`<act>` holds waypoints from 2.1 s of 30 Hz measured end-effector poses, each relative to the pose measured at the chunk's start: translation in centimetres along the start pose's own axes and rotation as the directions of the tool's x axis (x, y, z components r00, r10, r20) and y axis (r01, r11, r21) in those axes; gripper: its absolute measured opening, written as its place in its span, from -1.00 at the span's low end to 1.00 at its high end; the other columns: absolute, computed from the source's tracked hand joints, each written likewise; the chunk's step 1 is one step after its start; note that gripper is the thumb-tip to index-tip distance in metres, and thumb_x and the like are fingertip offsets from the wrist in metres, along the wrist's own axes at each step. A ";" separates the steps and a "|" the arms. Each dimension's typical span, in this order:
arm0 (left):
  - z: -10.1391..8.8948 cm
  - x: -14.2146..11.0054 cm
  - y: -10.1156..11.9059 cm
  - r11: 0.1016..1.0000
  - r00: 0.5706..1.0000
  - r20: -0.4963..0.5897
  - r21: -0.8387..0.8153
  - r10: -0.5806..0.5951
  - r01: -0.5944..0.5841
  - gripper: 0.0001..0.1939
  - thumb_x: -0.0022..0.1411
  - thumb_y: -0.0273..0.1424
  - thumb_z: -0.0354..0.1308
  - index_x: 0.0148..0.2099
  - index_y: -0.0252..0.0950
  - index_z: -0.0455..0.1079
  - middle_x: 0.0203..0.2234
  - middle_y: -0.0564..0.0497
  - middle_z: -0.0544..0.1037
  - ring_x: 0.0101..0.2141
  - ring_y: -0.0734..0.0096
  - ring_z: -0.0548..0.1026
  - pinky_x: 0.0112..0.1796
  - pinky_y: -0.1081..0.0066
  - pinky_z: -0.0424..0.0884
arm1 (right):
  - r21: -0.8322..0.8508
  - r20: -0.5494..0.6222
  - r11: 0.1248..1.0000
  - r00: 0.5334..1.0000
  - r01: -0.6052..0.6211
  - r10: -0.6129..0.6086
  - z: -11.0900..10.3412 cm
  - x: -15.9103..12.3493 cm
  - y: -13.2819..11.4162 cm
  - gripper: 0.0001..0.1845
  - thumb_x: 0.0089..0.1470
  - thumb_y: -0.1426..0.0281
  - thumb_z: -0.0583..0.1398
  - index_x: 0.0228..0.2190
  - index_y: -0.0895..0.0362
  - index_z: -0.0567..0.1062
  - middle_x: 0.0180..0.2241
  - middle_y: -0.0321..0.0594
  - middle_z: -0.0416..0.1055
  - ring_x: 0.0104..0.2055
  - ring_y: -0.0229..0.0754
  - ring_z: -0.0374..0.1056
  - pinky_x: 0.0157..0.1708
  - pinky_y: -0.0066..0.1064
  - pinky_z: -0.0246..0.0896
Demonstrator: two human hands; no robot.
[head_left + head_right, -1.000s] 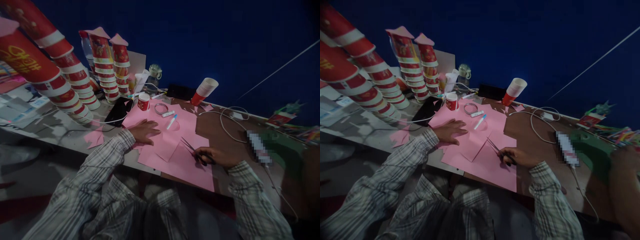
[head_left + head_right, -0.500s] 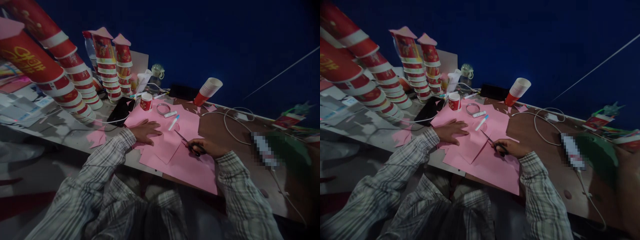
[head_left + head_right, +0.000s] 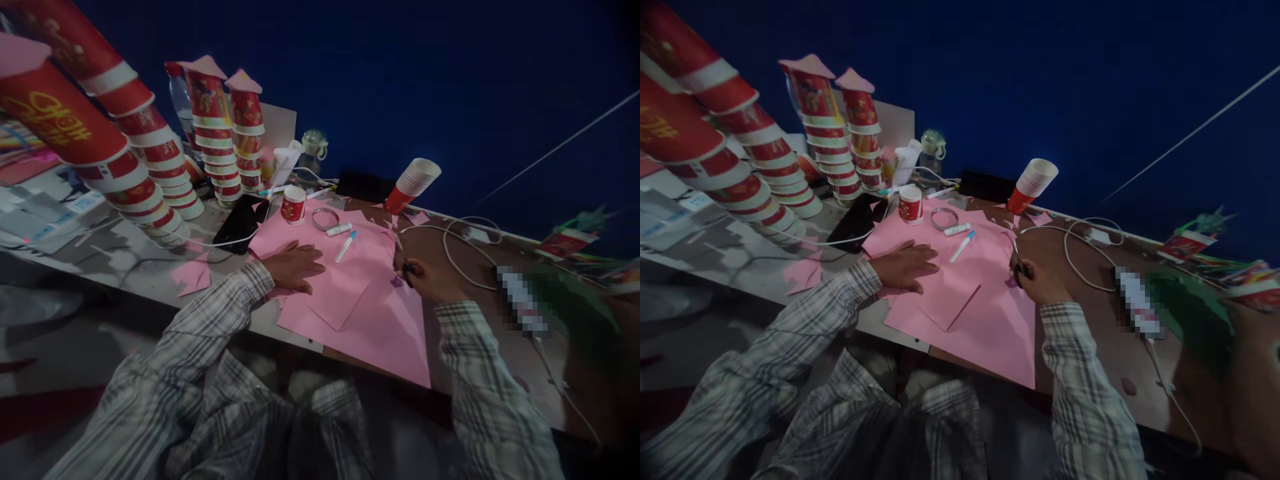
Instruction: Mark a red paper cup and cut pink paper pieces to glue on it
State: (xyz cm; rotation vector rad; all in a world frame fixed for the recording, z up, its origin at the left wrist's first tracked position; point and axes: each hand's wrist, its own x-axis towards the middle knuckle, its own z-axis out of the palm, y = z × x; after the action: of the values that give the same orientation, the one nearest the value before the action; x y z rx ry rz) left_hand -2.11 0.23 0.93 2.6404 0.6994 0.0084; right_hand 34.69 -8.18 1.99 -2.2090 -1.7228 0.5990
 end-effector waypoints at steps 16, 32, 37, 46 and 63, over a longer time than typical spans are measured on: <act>0.0 -0.3 0.0 0.982 0.964 -0.254 0.150 -0.076 0.117 -0.61 0.23 -0.14 0.18 0.06 -0.14 0.46 0.07 -0.11 0.43 0.12 0.01 0.29 0.14 0.02 0.17 | -0.321 -0.206 0.940 0.977 -0.115 0.049 3.5 1.7 -6.1 -0.43 0.13 0.15 0.12 0.10 0.16 0.42 0.06 0.16 0.43 0.08 0.23 0.36 0.02 0.09 0.18; 0.1 -0.3 -0.8 0.970 0.934 -0.330 0.147 -0.137 0.194 -0.70 0.31 -0.33 0.03 0.02 -0.14 0.49 0.05 -0.07 0.45 0.07 0.12 0.34 0.11 0.09 0.20 | -0.211 -0.345 0.868 0.796 0.450 -0.497 4.4 1.6 -6.0 -0.51 0.18 0.23 0.09 0.05 0.22 0.48 0.08 0.09 0.41 0.17 0.11 0.26 0.20 -0.01 0.09; 0.0 -0.3 -0.6 0.954 0.930 -0.316 0.167 -0.187 0.249 -0.66 0.30 -0.20 0.08 0.07 -0.13 0.44 0.11 -0.07 0.42 0.07 0.10 0.32 0.07 0.10 0.23 | -0.173 -0.048 0.698 0.701 0.695 -0.711 6.3 -0.1 -8.8 -0.56 0.20 0.33 0.09 0.08 0.14 0.47 0.20 -0.07 0.35 0.31 0.11 0.08 0.31 0.03 -0.04; -0.3 -0.5 -0.2 0.946 0.917 -0.319 0.136 -0.240 0.295 -0.65 0.26 -0.13 0.12 0.02 -0.14 0.47 0.03 -0.08 0.42 0.00 0.10 0.30 0.03 0.12 0.23 | -0.127 -0.046 0.734 0.735 0.668 -0.677 7.1 0.5 -7.7 -0.57 0.20 0.28 0.12 0.05 0.13 0.51 0.19 -0.02 0.34 0.30 0.13 0.10 0.29 0.06 0.03; -0.2 0.4 -1.5 0.966 0.863 -0.442 -0.034 -0.245 0.257 -0.89 0.16 -0.37 0.17 -0.32 -0.32 0.46 -0.27 -0.12 0.55 -0.17 0.16 0.42 -0.02 0.16 0.27 | -0.387 0.179 0.644 0.739 0.660 -0.649 5.6 1.4 -9.6 -0.73 0.16 0.43 0.16 -0.13 0.10 0.59 -0.07 -0.04 0.49 -0.15 -0.03 0.38 -0.19 -0.26 0.18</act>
State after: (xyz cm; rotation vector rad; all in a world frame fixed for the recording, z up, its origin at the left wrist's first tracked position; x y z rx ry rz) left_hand -2.51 1.63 0.46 2.5682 1.1971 0.5482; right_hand 24.11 -4.59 1.30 -1.5609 -2.6657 0.0531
